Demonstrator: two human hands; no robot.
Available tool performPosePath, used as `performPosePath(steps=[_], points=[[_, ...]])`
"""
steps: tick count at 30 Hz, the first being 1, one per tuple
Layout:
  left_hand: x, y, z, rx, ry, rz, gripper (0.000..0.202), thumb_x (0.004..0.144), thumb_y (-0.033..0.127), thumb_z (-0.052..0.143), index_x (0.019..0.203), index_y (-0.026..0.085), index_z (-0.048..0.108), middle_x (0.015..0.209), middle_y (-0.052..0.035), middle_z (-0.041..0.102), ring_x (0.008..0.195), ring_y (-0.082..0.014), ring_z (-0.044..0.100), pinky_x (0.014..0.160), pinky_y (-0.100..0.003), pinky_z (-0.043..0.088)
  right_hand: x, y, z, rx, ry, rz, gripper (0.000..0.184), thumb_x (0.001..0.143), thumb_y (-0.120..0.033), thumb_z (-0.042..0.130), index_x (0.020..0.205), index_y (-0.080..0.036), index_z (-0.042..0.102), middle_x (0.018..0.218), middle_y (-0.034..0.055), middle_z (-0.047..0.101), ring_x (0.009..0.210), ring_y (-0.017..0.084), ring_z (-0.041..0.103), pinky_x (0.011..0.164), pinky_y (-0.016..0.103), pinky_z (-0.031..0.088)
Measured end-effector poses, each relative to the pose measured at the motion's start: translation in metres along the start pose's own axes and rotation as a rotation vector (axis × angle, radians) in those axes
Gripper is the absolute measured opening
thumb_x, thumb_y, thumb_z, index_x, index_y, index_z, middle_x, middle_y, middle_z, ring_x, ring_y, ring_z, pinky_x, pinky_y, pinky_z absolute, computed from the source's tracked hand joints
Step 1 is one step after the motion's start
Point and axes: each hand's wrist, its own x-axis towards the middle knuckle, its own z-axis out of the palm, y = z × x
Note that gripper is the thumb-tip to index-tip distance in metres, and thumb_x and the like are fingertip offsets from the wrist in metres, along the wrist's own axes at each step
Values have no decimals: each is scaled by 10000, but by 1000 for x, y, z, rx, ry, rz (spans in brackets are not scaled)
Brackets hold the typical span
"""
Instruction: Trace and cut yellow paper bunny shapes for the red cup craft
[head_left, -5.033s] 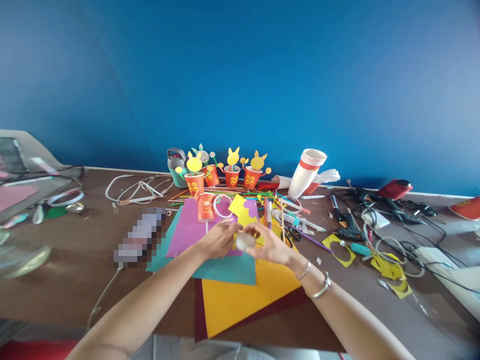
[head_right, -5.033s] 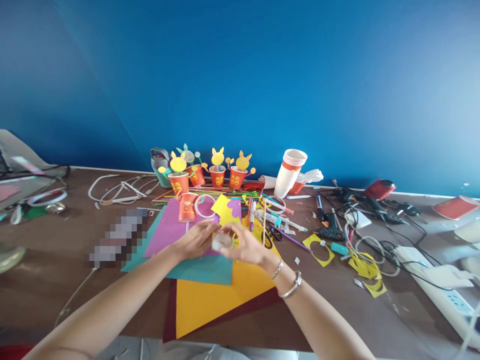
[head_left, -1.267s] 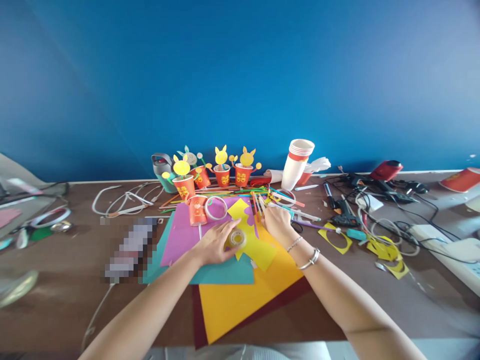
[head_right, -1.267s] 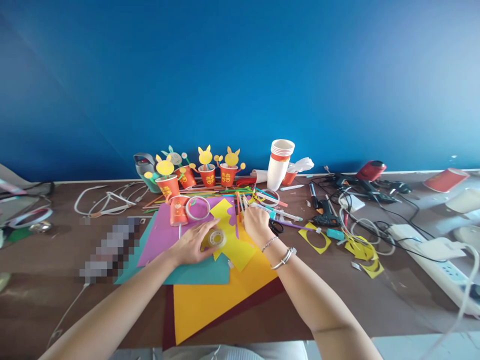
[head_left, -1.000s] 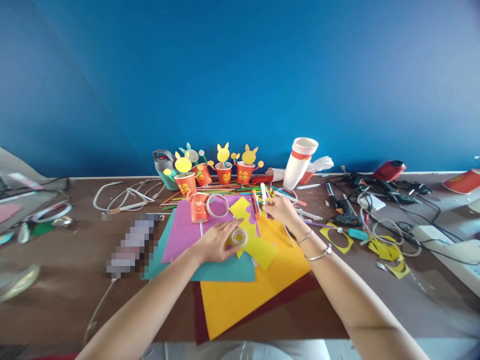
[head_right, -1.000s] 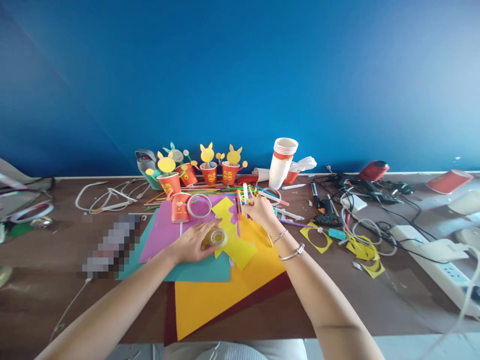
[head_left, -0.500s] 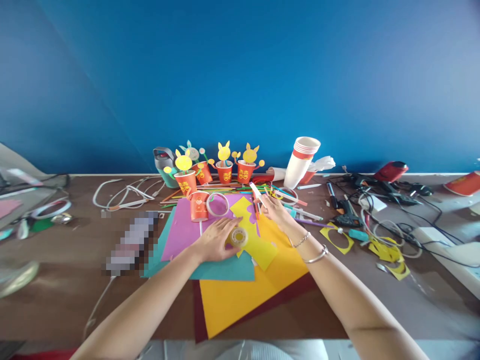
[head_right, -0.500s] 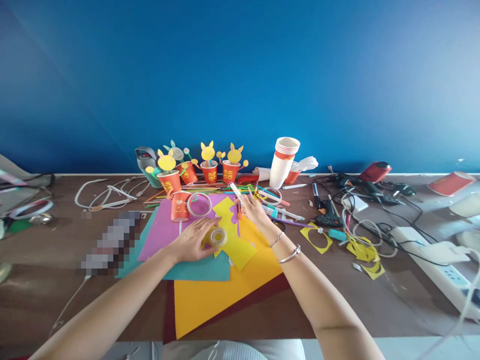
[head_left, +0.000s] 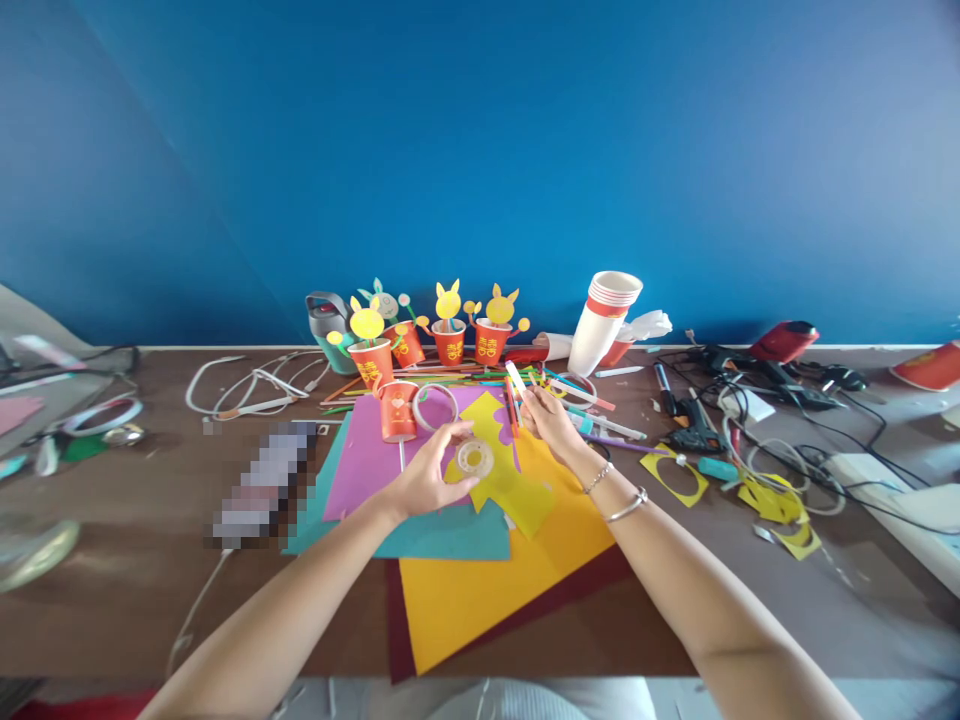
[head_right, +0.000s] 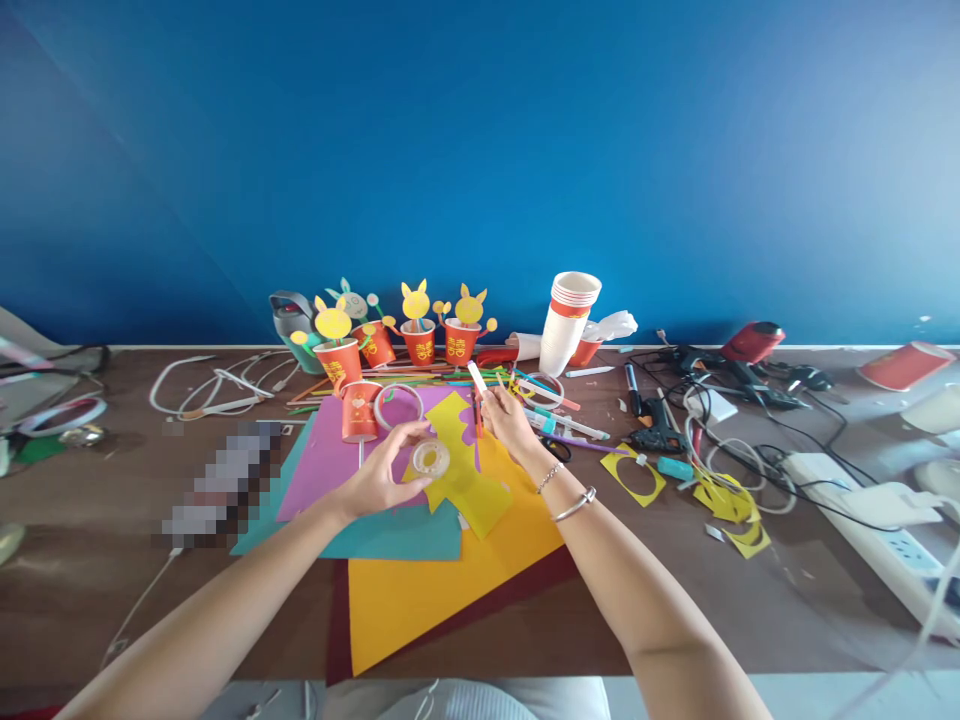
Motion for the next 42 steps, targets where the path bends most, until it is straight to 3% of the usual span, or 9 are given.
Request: performPosePath(steps=[4, 9, 12, 20, 27, 31, 37, 42], points=[[2, -1, 1, -239, 82, -13, 659, 779, 244, 656, 1355, 190, 340, 1243, -134, 558, 1173, -247, 595, 992, -404, 515, 3, 11, -4, -275, 97, -109, 384, 848, -575, 522, 715, -249, 369, 592, -48, 431, 488, 121, 393, 465, 266, 335], [1, -1, 5, -172, 117, -6, 632, 756, 224, 691, 1308, 199, 385, 1253, -138, 568, 1213, -271, 568, 1039, -446, 476, 0, 14, -2, -484, 202, -196, 188, 855, -412, 495, 788, -245, 442, 733, 31, 575, 669, 209, 548, 644, 340, 436], [0, -1, 7, -118, 128, 4, 590, 758, 220, 685, 1278, 204, 406, 1256, -133, 553, 1217, -269, 561, 1048, -447, 468, -2, 13, -1, -608, 222, -271, 166, 866, -381, 457, 780, -240, 451, 789, 60, 612, 733, 223, 586, 685, 343, 456], [-2, -6, 8, 71, 82, 30, 556, 733, 254, 734, 1210, 222, 451, 1168, -85, 584, 1122, -249, 597, 1007, -430, 495, -2, 16, -4, -590, 252, -336, 233, 931, -431, 405, 812, -235, 445, 699, 27, 562, 608, 193, 538, 586, 318, 442], [3, -6, 6, 265, -43, 135, 499, 787, 336, 738, 1250, 253, 571, 1207, -87, 589, 1162, -258, 579, 1027, -416, 487, -1, 13, -3, -612, 306, -509, 235, 948, -417, 452, 872, -218, 551, 921, 95, 582, 874, 240, 571, 779, 386, 493], [3, -6, 10, 302, -75, 98, 573, 790, 364, 739, 1314, 259, 531, 1227, -97, 606, 1176, -276, 576, 1039, -451, 472, -6, 5, -2, -628, 338, -512, 227, 943, -400, 490, 883, -212, 604, 933, 92, 552, 925, 249, 545, 824, 402, 474], [3, -2, 9, 337, -151, 40, 582, 809, 284, 714, 1341, 255, 481, 1311, -101, 593, 1217, -282, 569, 1034, -463, 466, -11, -6, -1, -621, 366, -495, 223, 938, -391, 493, 875, -212, 610, 805, 54, 568, 784, 222, 528, 733, 366, 437], [4, 1, -2, 422, -70, 27, 565, 836, 161, 625, 1367, 246, 454, 1308, -102, 591, 1243, -290, 549, 1050, -477, 445, -10, -4, -2, -576, 373, -478, 194, 925, -394, 500, 877, -216, 560, 811, 42, 598, 771, 208, 553, 742, 347, 421]])
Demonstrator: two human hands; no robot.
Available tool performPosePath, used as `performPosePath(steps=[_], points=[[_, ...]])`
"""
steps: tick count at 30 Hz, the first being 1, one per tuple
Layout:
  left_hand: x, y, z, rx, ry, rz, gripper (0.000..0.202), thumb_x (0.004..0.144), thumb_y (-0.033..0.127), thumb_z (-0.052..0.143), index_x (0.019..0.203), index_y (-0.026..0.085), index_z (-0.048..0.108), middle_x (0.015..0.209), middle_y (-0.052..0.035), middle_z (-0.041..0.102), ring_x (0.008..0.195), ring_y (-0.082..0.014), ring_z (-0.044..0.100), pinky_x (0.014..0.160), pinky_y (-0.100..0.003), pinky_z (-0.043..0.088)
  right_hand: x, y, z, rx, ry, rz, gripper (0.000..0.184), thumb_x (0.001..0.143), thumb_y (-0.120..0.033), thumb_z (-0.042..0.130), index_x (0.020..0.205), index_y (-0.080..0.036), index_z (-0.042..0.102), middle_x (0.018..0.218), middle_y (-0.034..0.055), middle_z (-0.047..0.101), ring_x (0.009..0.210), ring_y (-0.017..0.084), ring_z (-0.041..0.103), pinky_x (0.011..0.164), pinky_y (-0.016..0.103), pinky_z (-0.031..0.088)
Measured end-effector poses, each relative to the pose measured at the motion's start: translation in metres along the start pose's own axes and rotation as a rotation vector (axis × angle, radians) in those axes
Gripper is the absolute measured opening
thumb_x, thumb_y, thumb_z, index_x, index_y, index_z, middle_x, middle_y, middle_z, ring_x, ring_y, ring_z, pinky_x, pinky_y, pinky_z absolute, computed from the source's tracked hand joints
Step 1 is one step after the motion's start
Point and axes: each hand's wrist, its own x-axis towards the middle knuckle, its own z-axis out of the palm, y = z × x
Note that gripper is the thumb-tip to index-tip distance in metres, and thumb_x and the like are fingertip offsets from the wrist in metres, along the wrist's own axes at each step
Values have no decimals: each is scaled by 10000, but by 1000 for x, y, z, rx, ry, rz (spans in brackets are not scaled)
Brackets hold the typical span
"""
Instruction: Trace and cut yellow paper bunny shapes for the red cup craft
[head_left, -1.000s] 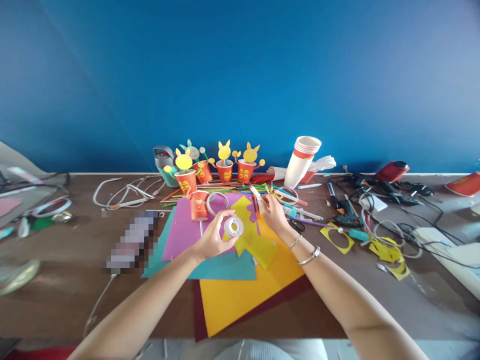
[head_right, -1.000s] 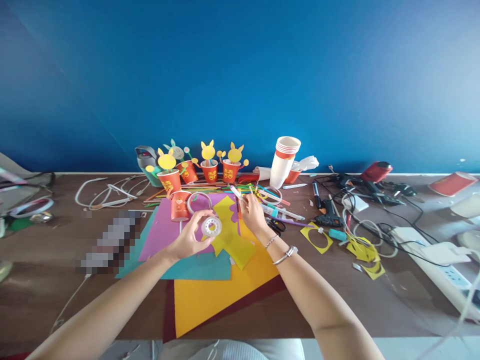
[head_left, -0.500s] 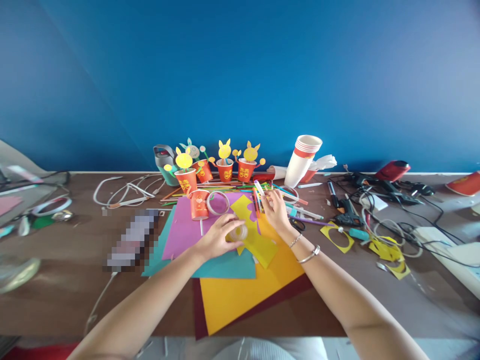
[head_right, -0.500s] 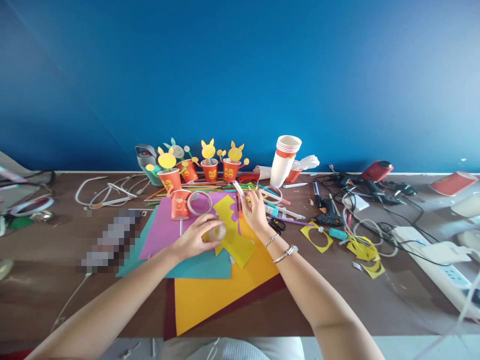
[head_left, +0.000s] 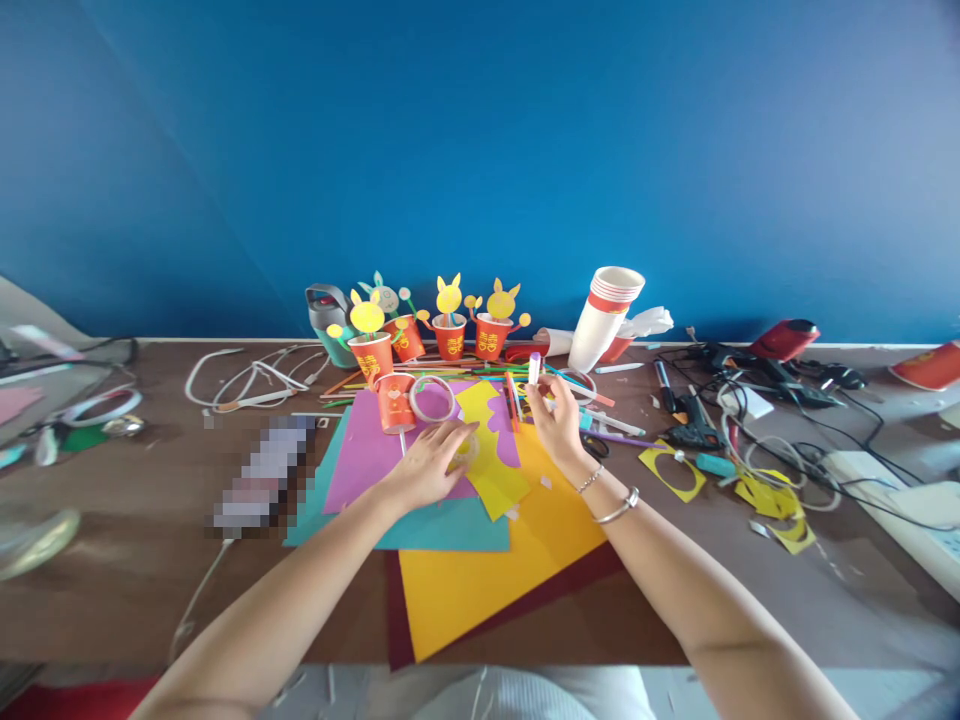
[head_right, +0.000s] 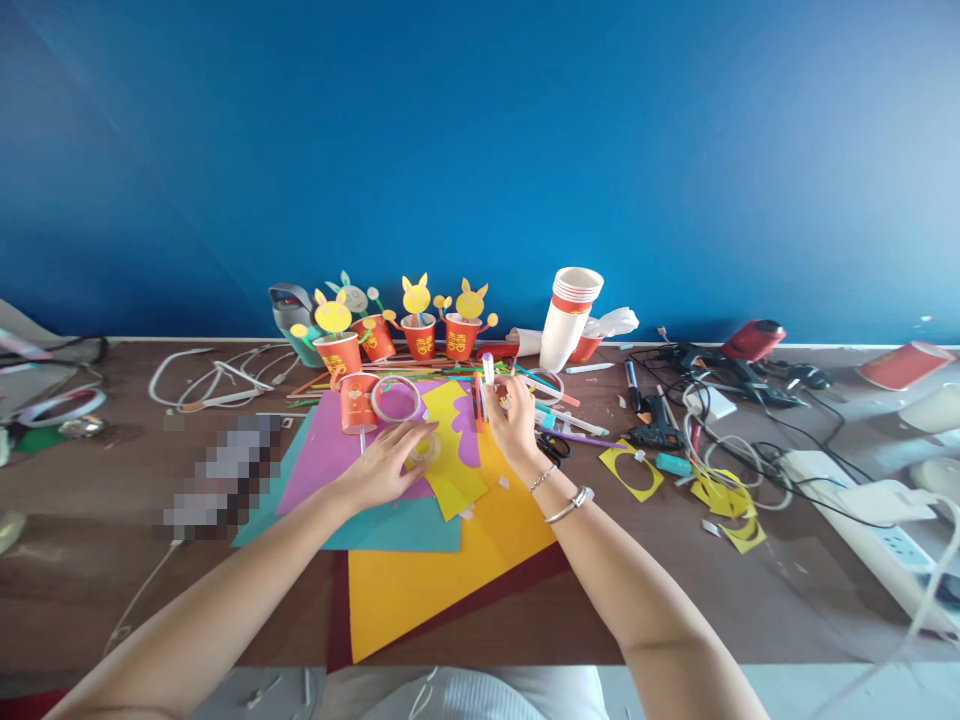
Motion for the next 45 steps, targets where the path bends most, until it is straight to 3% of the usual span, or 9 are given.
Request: performPosePath(steps=[3, 6, 10, 17, 24, 30, 37, 42, 45], points=[[-2, 10, 0, -22, 38, -6, 642, 822, 196, 657, 1406, 229, 394, 1300, -116, 594, 1234, -298, 552, 1043, -486, 446, -2, 2, 2, 10, 1, 16, 187, 923, -387, 496, 875, -214, 546, 803, 37, 599, 771, 202, 560, 746, 340, 424], [-4, 29, 7, -76, -3, 52, 755, 800, 289, 719, 1443, 243, 326, 1292, -106, 602, 1207, -288, 570, 1038, -469, 451, -3, 4, 4, 27, -21, 13, 194, 923, -386, 497, 862, -209, 547, 798, 42, 610, 767, 199, 566, 738, 338, 433], [-4, 45, 20, -84, -35, 77, 753, 786, 433, 737, 1420, 256, 370, 1199, -97, 643, 1111, -298, 619, 963, -471, 494, -5, 4, 6, 56, -59, 28, 191, 916, -387, 501, 851, -213, 542, 806, 47, 628, 775, 202, 591, 758, 347, 453], [-3, 40, 26, -68, -48, 71, 712, 791, 523, 704, 1376, 234, 418, 1175, -108, 648, 1085, -297, 627, 939, -462, 505, -5, 0, 6, 102, -121, 102, 197, 889, -408, 523, 855, -216, 551, 823, 60, 645, 773, 209, 603, 657, 318, 476], [-3, 36, 14, -61, -121, 22, 648, 786, 373, 731, 1362, 260, 455, 1192, -88, 656, 1116, -291, 622, 930, -435, 503, -5, -7, 3, 214, -165, 179, 157, 835, -377, 569, 817, -222, 552, 793, 44, 647, 722, 196, 611, 595, 286, 473], [-3, 31, 12, -77, -97, 0, 609, 777, 277, 719, 1331, 247, 468, 1278, -92, 630, 1182, -289, 596, 973, -446, 492, -5, -12, 1, 228, -210, 178, 89, 817, -304, 527, 777, -227, 508, 661, 3, 575, 599, 171, 558, 526, 268, 432], [-4, 28, 14, -101, -94, -11, 623, 778, 241, 693, 1351, 259, 448, 1308, -87, 603, 1214, -272, 569, 1007, -437, 477, -6, -14, 1, 242, -231, 196, 77, 800, -292, 532, 765, -225, 516, 703, 8, 603, 596, 163, 563, 512, 260, 429], [-4, 28, 8, -103, -86, -9, 731, 723, 324, 758, 1368, 243, 425, 1311, -102, 571, 1236, -294, 529, 1016, -451, 467, -5, -12, 1, 295, -239, 208, 82, 804, -287, 539, 759, -220, 528, 664, -6, 577, 570, 149, 539, 520, 257, 421], [-4, 26, 4, -31, -48, -8, 655, 702, 367, 756, 1287, 215, 502, 1217, -114, 604, 1167, -322, 545, 982, -484, 464, -3, -11, 0, 331, -248, 216, 104, 810, -302, 553, 767, -208, 559, 649, -12, 563, 550, 135, 503, 513, 255, 394]])
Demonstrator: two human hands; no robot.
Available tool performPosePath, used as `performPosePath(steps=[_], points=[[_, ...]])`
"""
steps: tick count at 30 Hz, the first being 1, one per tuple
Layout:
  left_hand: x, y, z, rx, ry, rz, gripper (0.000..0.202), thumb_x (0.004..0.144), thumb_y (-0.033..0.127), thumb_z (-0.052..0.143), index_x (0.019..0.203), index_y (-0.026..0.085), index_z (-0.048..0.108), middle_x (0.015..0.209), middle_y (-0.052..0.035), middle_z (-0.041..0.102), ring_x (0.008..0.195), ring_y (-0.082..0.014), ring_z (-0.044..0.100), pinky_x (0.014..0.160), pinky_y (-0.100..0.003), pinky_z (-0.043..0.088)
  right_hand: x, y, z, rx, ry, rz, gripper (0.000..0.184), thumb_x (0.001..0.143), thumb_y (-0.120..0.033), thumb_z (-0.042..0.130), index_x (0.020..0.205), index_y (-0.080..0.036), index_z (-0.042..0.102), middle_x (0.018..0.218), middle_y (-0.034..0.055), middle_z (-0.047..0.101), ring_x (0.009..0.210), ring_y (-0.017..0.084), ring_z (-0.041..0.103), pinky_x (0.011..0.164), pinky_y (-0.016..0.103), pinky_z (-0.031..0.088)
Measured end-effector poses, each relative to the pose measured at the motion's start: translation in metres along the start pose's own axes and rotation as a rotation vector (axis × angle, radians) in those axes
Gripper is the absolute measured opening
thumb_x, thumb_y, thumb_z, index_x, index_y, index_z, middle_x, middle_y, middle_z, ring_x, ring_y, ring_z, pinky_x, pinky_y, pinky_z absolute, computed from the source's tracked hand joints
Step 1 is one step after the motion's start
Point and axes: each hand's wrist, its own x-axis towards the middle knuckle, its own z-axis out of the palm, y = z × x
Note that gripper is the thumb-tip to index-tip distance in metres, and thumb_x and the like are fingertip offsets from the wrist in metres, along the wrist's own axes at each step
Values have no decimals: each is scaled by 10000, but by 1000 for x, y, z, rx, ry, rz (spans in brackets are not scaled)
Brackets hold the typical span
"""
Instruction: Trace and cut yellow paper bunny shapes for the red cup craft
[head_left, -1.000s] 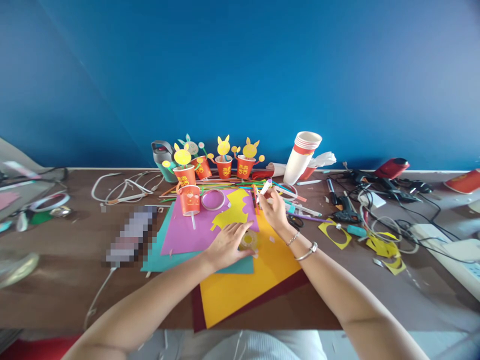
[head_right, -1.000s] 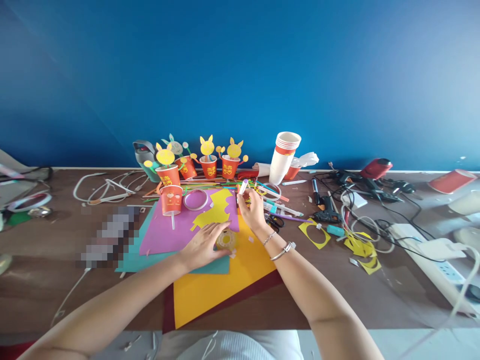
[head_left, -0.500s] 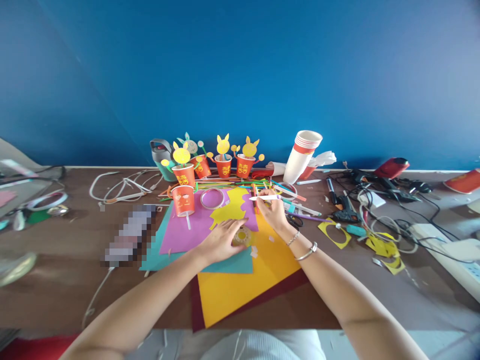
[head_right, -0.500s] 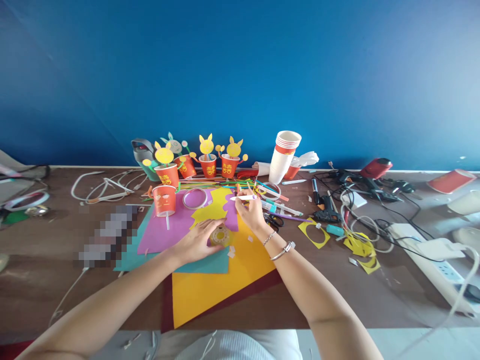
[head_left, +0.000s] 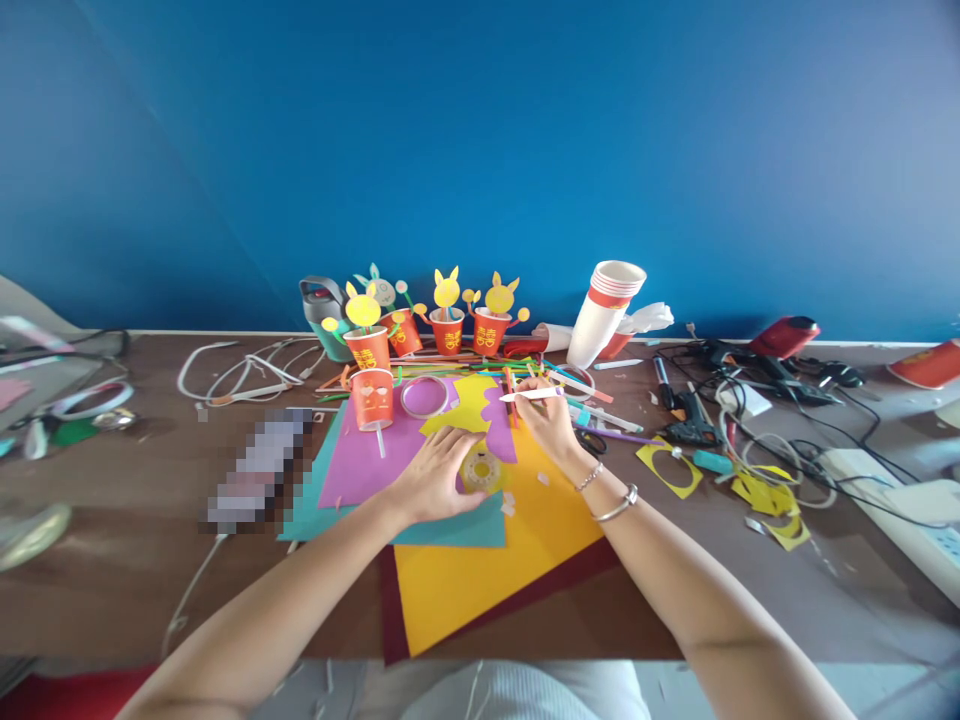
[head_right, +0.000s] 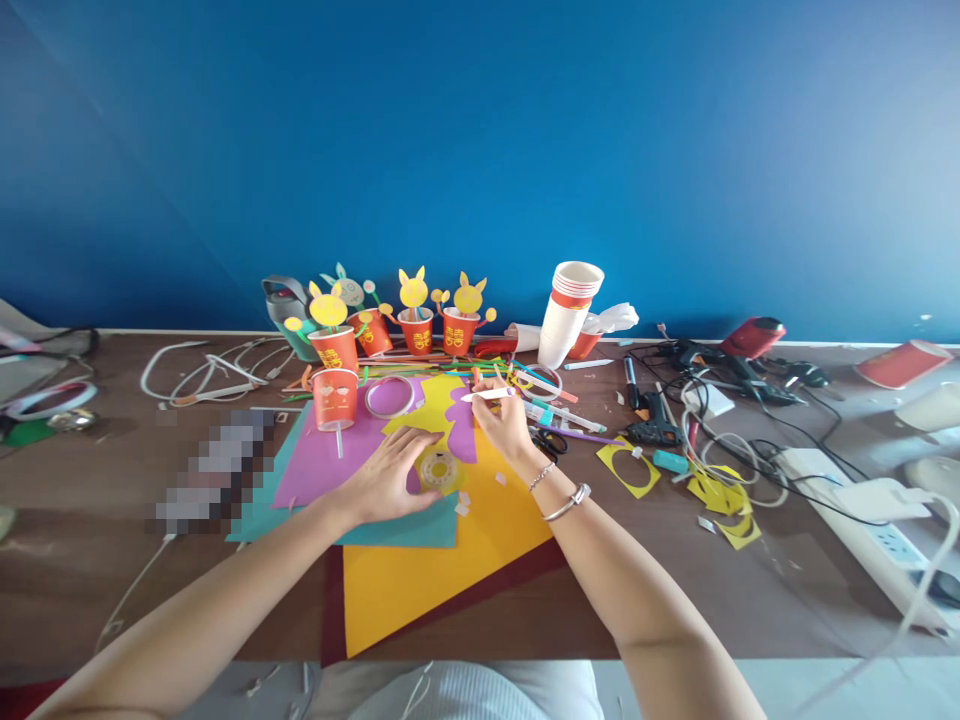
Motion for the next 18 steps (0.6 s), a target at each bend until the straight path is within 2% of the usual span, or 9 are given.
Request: performPosePath(steps=[3, 6, 13, 18], points=[[0, -1, -3, 67, 14, -10, 511, 705, 388, 736, 1148, 190, 579, 1112, -117, 633, 1095, -334, 562, 978, -525, 439, 0, -1, -1, 36, -19, 31, 216, 813, -372, 595, 684, -203, 554, 604, -13, 539, 533, 125, 461, 498, 256, 362], [0, -1, -3, 94, 6, -20, 461, 710, 413, 727, 1093, 192, 596, 1076, -113, 638, 1068, -329, 566, 974, -530, 431, -1, 0, 0, 97, -54, 102, 324, 809, -447, 612, 611, -204, 528, 540, -11, 530, 508, 125, 457, 483, 258, 347], [1, 0, -3, 114, -26, -40, 417, 724, 431, 725, 1052, 191, 633, 1038, -103, 641, 1031, -318, 571, 936, -513, 444, -8, 2, 11, 164, -160, 276, 372, 782, -516, 623, 605, -201, 533, 510, 7, 590, 492, 135, 533, 473, 245, 389], [0, 1, -3, 90, -44, -61, 418, 738, 431, 720, 1057, 183, 612, 1027, -92, 652, 1004, -288, 587, 895, -457, 476, -12, 4, 17, 95, -173, 355, 393, 728, -541, 662, 577, -215, 505, 478, -15, 555, 458, 122, 492, 437, 234, 351]])
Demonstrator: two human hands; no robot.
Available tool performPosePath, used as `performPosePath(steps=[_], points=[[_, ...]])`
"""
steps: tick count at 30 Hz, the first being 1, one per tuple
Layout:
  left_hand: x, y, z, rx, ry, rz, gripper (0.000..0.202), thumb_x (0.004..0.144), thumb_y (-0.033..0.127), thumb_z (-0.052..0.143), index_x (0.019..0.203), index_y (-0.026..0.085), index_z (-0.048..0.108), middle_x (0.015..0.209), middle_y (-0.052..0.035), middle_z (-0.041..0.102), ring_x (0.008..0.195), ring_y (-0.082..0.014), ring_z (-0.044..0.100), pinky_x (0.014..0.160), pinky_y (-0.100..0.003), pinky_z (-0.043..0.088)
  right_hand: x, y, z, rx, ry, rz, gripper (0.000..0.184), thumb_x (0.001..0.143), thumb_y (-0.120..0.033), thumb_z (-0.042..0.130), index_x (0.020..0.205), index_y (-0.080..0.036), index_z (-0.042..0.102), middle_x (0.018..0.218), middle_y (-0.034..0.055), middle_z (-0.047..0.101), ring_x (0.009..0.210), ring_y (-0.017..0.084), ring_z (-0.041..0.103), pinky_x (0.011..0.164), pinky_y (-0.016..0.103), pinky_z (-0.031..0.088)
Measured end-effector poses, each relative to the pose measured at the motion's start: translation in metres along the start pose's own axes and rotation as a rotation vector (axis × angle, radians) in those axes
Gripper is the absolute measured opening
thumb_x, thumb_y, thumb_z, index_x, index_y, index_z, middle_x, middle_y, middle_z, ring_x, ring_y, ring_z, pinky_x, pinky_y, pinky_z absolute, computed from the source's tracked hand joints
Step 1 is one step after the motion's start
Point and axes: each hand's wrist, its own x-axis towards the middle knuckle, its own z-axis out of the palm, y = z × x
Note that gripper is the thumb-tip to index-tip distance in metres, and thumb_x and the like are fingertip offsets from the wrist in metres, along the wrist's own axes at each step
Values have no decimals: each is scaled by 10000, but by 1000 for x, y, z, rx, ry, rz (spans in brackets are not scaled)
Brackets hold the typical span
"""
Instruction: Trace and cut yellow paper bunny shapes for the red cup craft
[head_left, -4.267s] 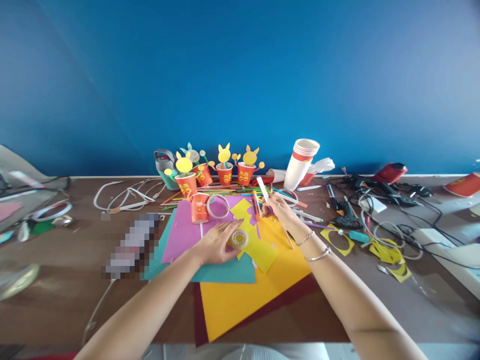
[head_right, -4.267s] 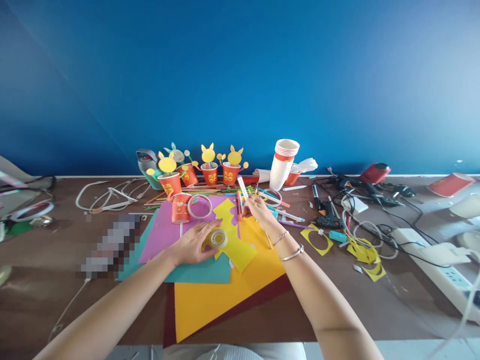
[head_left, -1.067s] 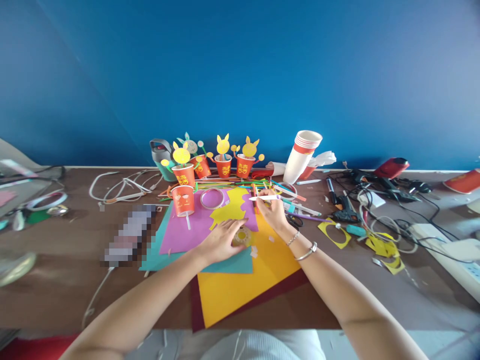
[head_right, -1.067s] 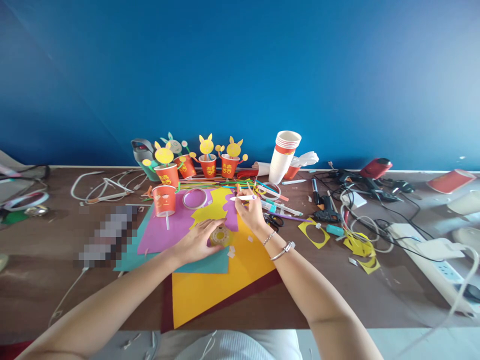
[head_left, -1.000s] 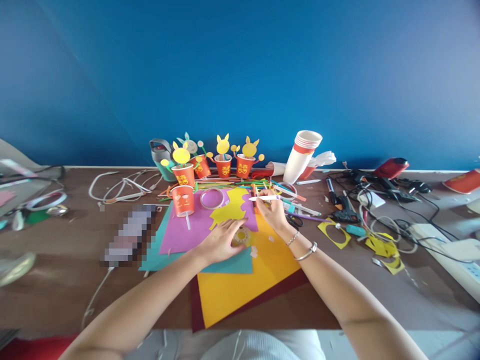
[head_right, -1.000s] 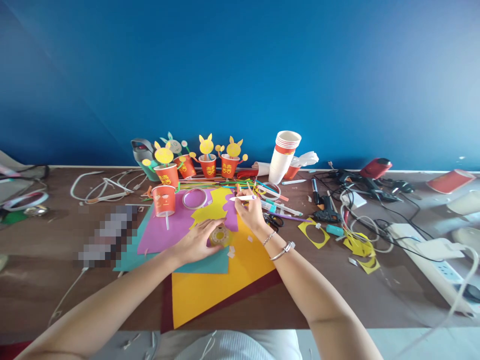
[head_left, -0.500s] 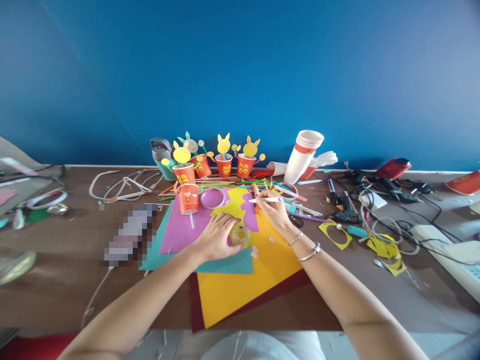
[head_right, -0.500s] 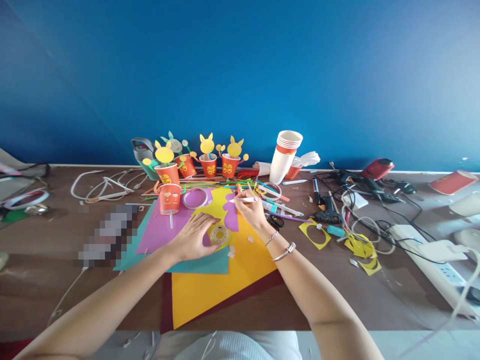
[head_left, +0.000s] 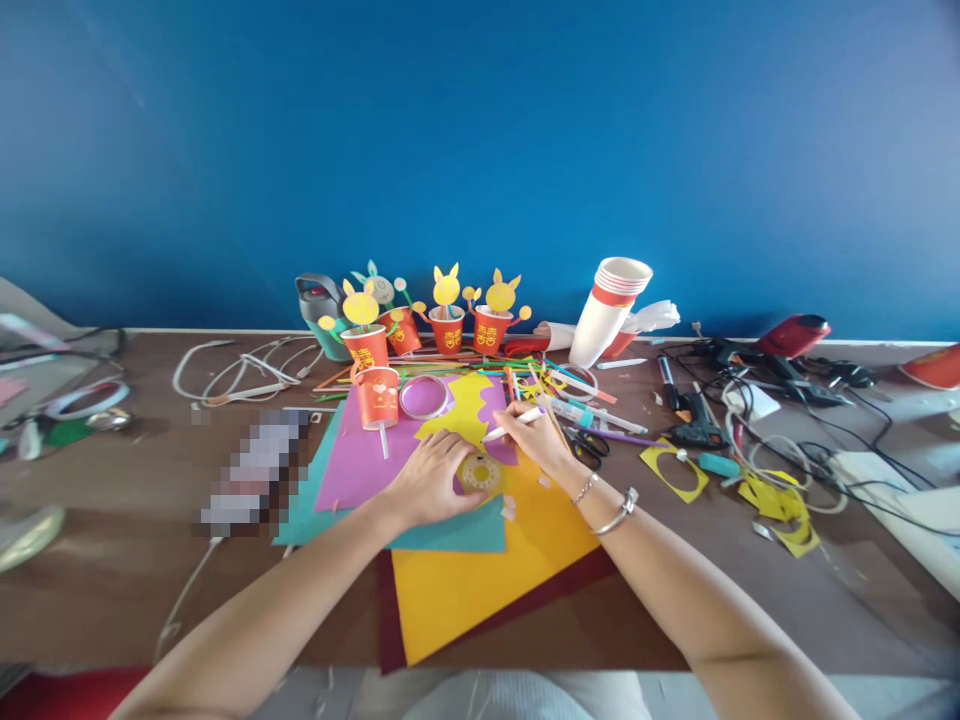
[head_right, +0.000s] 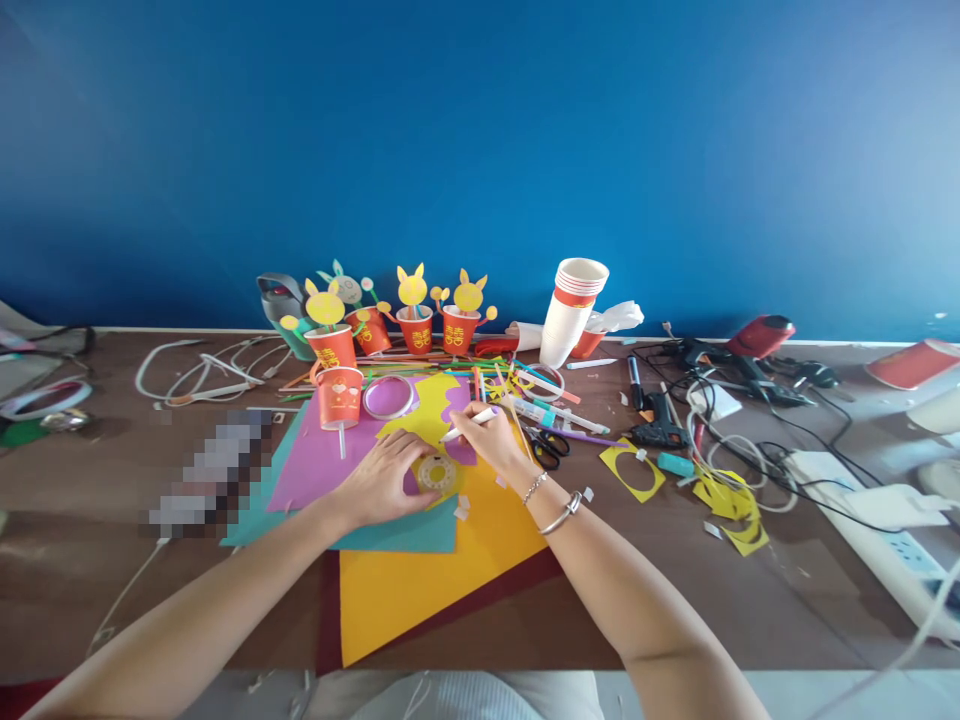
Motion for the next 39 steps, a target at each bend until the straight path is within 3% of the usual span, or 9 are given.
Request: performPosePath(steps=[3, 7, 11, 15, 21, 29, 33, 36, 39], points=[[0, 0, 0, -10, -28, -18, 423, 741, 429, 719, 1066, 190, 592, 1021, -80, 661, 979, -272, 605, 863, -426, 498, 1, 4, 4, -10, -19, 2, 396, 758, -577, 614, 610, -229, 499, 500, -17, 563, 454, 129, 489, 427, 243, 344], [0, -2, 0, -15, -32, -8, 409, 732, 397, 729, 1059, 197, 588, 1033, -75, 667, 988, -269, 624, 856, -409, 513, -1, 5, 6, -66, -81, -139, 331, 868, -544, 500, 791, -230, 575, 707, 7, 657, 655, 163, 620, 565, 253, 456], [0, -5, -3, -16, -28, 31, 418, 732, 378, 732, 1078, 187, 597, 1048, -84, 671, 1020, -278, 629, 893, -421, 509, -6, 2, 2, -255, -225, -273, 236, 932, -451, 487, 922, -241, 593, 863, 25, 679, 787, 167, 635, 689, 270, 486], [1, -7, -10, -9, -67, 53, 415, 736, 382, 731, 1076, 180, 606, 1037, -84, 683, 1005, -281, 639, 895, -432, 509, -9, -1, -2, -422, -257, -343, 208, 954, -418, 485, 975, -237, 587, 966, 49, 688, 884, 183, 647, 764, 290, 476], [1, -10, -14, -13, -75, 65, 415, 724, 380, 742, 1066, 188, 608, 1038, -78, 698, 993, -275, 653, 902, -427, 503, -14, -1, -5, -526, -242, -330, 236, 964, -453, 463, 959, -248, 581, 920, 37, 692, 818, 179, 651, 691, 273, 452], [0, -9, -10, -11, -68, 72, 456, 759, 428, 716, 1137, 202, 599, 1154, -82, 641, 1069, -265, 618, 936, -396, 494, -19, 13, -9, -202, -131, -191, 216, 905, -448, 534, 916, -237, 578, 868, 26, 647, 767, 173, 620, 673, 281, 479], [0, -10, -9, -20, -79, 72, 471, 764, 418, 715, 1169, 209, 597, 1157, -72, 632, 1095, -262, 599, 978, -401, 472, -17, 15, -11, -119, -96, -164, 231, 841, -430, 581, 770, -210, 580, 740, 2, 580, 660, 145, 526, 598, 264, 425], [1, -10, -9, -31, -91, 68, 475, 752, 405, 721, 1168, 211, 599, 1132, -63, 633, 1074, -258, 599, 970, -407, 473, -16, 11, -10, -120, -37, -130, 308, 824, -435, 563, 624, -208, 505, 603, -24, 478, 570, 123, 420, 531, 258, 355], [1, -10, -10, -44, -90, 73, 439, 756, 392, 708, 1142, 213, 605, 1105, -57, 639, 1056, -252, 601, 958, -405, 476, -17, 6, -9, -103, -9, -91, 349, 806, -464, 573, 589, -210, 471, 561, -36, 432, 532, 113, 377, 500, 258, 321]])
